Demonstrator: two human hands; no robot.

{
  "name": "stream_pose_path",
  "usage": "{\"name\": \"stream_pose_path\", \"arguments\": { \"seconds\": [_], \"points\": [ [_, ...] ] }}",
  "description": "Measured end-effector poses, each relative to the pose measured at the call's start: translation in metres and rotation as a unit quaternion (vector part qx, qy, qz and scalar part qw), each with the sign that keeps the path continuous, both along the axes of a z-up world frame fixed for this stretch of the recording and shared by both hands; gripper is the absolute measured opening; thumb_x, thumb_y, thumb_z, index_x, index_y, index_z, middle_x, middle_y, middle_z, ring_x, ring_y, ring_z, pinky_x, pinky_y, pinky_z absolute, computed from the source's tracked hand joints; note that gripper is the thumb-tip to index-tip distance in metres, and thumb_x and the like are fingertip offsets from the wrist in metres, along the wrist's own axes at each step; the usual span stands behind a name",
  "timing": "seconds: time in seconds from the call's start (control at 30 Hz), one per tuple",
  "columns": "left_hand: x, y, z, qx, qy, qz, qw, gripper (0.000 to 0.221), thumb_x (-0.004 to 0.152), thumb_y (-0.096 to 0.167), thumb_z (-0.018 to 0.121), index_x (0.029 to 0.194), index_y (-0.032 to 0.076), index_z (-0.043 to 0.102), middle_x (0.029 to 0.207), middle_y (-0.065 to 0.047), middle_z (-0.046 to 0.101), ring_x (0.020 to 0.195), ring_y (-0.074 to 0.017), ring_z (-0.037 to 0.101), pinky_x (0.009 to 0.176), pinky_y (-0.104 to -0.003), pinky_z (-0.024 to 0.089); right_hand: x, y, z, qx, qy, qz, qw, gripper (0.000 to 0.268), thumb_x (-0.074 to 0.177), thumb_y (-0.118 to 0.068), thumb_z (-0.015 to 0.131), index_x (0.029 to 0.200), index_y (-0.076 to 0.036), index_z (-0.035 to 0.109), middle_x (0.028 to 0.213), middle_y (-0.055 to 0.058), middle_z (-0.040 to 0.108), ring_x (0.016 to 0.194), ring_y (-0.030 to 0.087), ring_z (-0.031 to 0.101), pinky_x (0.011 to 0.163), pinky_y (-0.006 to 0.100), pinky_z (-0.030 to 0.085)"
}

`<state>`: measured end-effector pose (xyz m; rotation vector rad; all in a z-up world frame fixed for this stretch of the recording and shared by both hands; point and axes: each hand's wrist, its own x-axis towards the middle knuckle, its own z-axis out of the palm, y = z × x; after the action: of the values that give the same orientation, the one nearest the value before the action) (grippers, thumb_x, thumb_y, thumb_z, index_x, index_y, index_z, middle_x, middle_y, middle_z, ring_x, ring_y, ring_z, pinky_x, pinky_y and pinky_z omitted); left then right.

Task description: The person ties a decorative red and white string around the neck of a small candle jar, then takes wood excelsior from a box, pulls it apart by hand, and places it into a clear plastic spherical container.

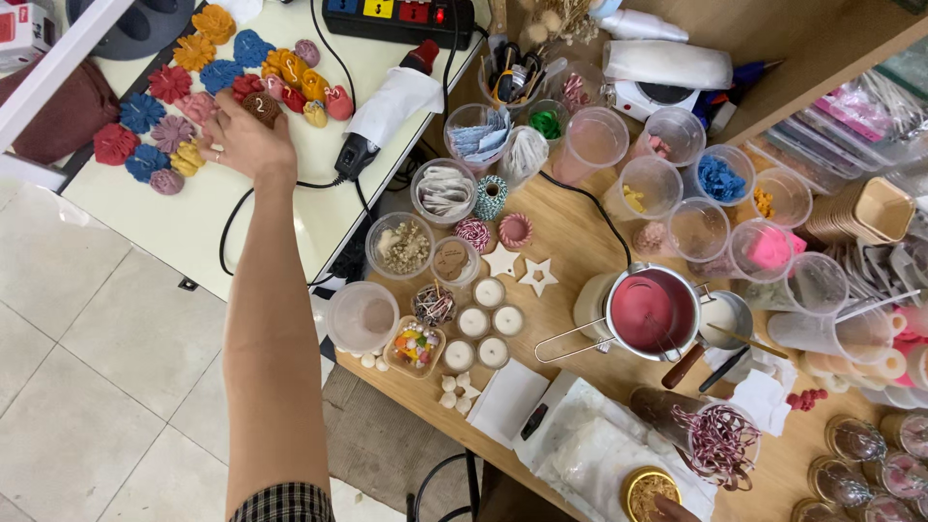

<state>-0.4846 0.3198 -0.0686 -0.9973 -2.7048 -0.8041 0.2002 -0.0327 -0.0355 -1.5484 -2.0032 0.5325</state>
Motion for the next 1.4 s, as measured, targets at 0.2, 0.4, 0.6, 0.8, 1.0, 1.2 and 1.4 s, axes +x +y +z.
{"name": "stream_pose_path", "arguments": {
  "seconds": [0.2, 0.4, 0.6, 0.8, 1.0, 1.2, 1.4],
  "points": [
    [-0.001, -0.004, -0.006, 0.070, 0.058, -0.008, 0.996, 0.086, 0.077, 0.027, 0.090, 0.139, 0.001, 0.036, 0.135, -0.014, 0.060, 0.129, -0.0335, 0.044, 0.106, -0.062, 0.014, -0.003, -0.001, 0.003, 0.013, -0.005, -0.027, 1.000, 0.039, 0.076, -0.003, 0.078, 0.113, -0.003, 0.065, 0.122, 0.015, 0.069, 0.118, 0.028, 0.067, 0.105, 0.038, 0.051],
    [0.013, -0.046, 0.034, 0.120, 0.009, -0.013, 0.993, 0.078, 0.091, 0.026, 0.092, 0.145, 0.009, 0.038, 0.133, -0.001, 0.069, 0.128, -0.0222, 0.058, 0.111, -0.059, 0.015, -0.030, -0.008, 0.051, 0.051, 0.014, -0.085, 0.995, 0.040, 0.075, -0.002, 0.078, 0.113, -0.002, 0.065, 0.121, 0.015, 0.069, 0.118, 0.028, 0.067, 0.105, 0.038, 0.051],
    [0.136, -0.176, 0.109, 0.194, 0.035, -0.253, 0.947, 0.083, 0.093, 0.007, 0.085, 0.153, 0.004, 0.027, 0.136, -0.010, 0.062, 0.136, -0.0242, 0.056, 0.119, -0.049, 0.021, -0.044, -0.018, 0.133, 0.021, 0.030, -0.160, 0.987, 0.043, 0.079, 0.003, 0.074, 0.119, 0.002, 0.060, 0.126, 0.018, 0.066, 0.124, 0.031, 0.062, 0.108, 0.040, 0.047],
    [0.337, -0.282, 0.131, 0.180, -0.385, -0.389, 0.817, 0.091, 0.089, 0.014, 0.090, 0.153, 0.002, 0.027, 0.146, -0.022, 0.050, 0.138, -0.0280, 0.056, 0.120, -0.044, 0.047, -0.019, -0.030, 0.143, 0.063, 0.068, -0.209, 0.974, 0.036, 0.095, 0.008, 0.067, 0.128, 0.000, 0.054, 0.134, 0.017, 0.061, 0.130, 0.030, 0.059, 0.110, 0.037, 0.050],
    [0.445, -0.327, 0.125, 0.060, -0.228, -0.561, 0.793, 0.080, 0.081, 0.032, 0.090, 0.139, 0.007, 0.041, 0.126, -0.004, 0.070, 0.123, -0.0171, 0.062, 0.113, -0.049, 0.023, 0.004, -0.058, 0.134, 0.042, 0.138, -0.246, 0.958, 0.039, 0.101, 0.008, 0.063, 0.136, -0.001, 0.049, 0.142, 0.017, 0.054, 0.116, 0.024, 0.070, 0.104, 0.035, 0.055],
    [0.492, -0.328, 0.104, 0.032, -0.186, -0.618, 0.763, 0.080, 0.082, 0.035, 0.088, 0.141, 0.008, 0.042, 0.125, 0.002, 0.069, 0.124, -0.0164, 0.059, 0.114, -0.047, 0.021, 0.020, -0.085, 0.130, 0.084, 0.077, -0.253, 0.961, 0.042, 0.098, 0.008, 0.066, 0.136, 0.000, 0.050, 0.137, 0.017, 0.059, 0.107, 0.021, 0.073, 0.107, 0.037, 0.050],
    [0.499, -0.330, 0.085, 0.030, -0.145, -0.619, 0.772, 0.083, 0.082, 0.037, 0.088, 0.143, 0.006, 0.040, 0.124, 0.001, 0.068, 0.121, -0.0181, 0.059, 0.112, -0.047, 0.021, 0.045, -0.108, 0.117, 0.051, 0.142, -0.321, 0.935, 0.039, 0.098, 0.004, 0.067, 0.135, 0.001, 0.053, 0.133, 0.016, 0.061, 0.099, 0.018, 0.072, 0.094, 0.033, 0.054]
  ]
}}
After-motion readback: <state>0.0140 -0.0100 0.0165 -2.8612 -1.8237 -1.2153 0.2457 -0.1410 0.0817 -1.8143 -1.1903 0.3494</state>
